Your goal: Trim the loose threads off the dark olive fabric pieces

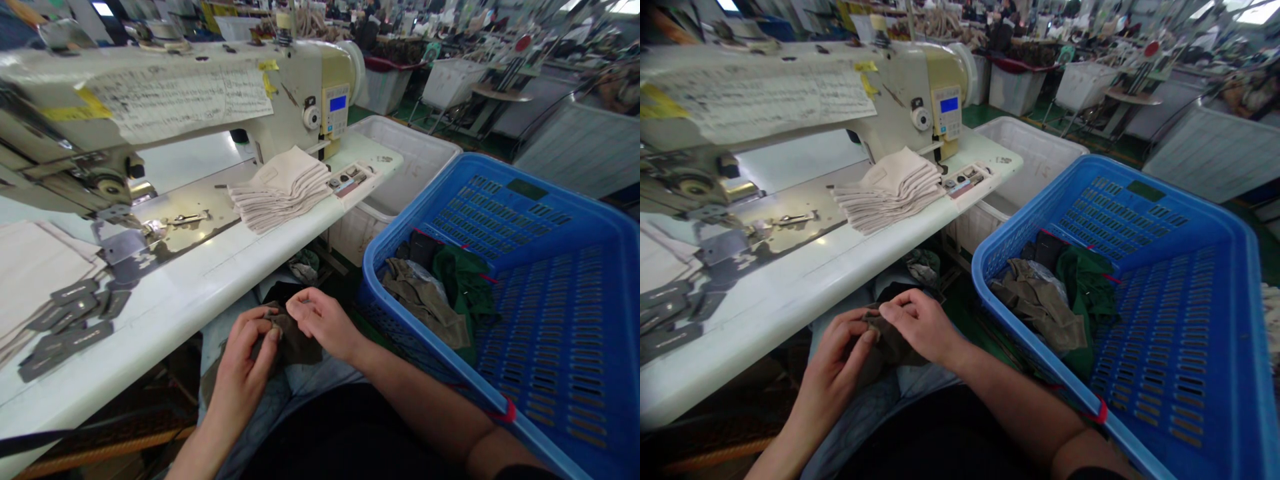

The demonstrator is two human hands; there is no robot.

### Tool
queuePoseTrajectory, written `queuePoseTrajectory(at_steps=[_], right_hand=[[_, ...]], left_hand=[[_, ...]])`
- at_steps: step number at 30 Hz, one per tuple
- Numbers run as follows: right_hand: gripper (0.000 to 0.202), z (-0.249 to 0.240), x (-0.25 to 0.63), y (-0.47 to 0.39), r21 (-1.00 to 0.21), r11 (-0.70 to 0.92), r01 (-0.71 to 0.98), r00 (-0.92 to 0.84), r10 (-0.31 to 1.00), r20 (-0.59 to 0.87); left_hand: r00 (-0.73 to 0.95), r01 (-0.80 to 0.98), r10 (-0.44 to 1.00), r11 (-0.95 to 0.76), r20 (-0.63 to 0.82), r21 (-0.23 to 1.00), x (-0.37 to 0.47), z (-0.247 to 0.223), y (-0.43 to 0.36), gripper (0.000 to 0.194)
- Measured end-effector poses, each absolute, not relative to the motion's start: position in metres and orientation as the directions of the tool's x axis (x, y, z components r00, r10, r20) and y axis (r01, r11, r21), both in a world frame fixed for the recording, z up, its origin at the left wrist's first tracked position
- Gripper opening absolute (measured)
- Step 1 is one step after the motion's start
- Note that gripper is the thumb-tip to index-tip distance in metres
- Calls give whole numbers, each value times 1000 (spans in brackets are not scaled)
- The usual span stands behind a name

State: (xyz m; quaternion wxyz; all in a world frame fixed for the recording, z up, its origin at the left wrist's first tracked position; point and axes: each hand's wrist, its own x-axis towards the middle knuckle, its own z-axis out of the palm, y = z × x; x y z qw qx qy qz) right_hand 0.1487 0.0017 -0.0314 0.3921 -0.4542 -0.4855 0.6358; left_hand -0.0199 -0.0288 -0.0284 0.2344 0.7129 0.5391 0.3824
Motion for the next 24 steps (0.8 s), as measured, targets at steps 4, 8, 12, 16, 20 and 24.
queuePoseTrajectory(at_steps=[4, 8, 12, 16, 20, 24], right_hand=[[15, -26, 150, 8, -990, -77, 116, -311, 944, -110], [10, -23, 150, 6, -945, 114, 307, -352, 936, -2], [7, -27, 145, -2, -799, 379, 467, -388, 900, 201], [9, -35, 133, -6, -923, 179, 341, -164, 978, 130], [19, -35, 128, -3, -994, -100, 35, -74, 992, -103], [16, -31, 137, -2, -996, 38, 85, -221, 975, 19]], left_hand=[[132, 657, 919, -362, 372, 662, -20, -28, -30, 15], [87, 706, 916, -334, 392, 624, -23, -20, -30, 15], [22, 548, 993, -106, 112, 830, -18, -14, -34, 25], [-129, 134, 974, 204, -187, 970, -2, -18, -43, 30], [-109, -167, 922, 351, -371, 921, 3, -21, -46, 29], [77, -125, 873, 488, -482, 864, -12, -14, -36, 30]])
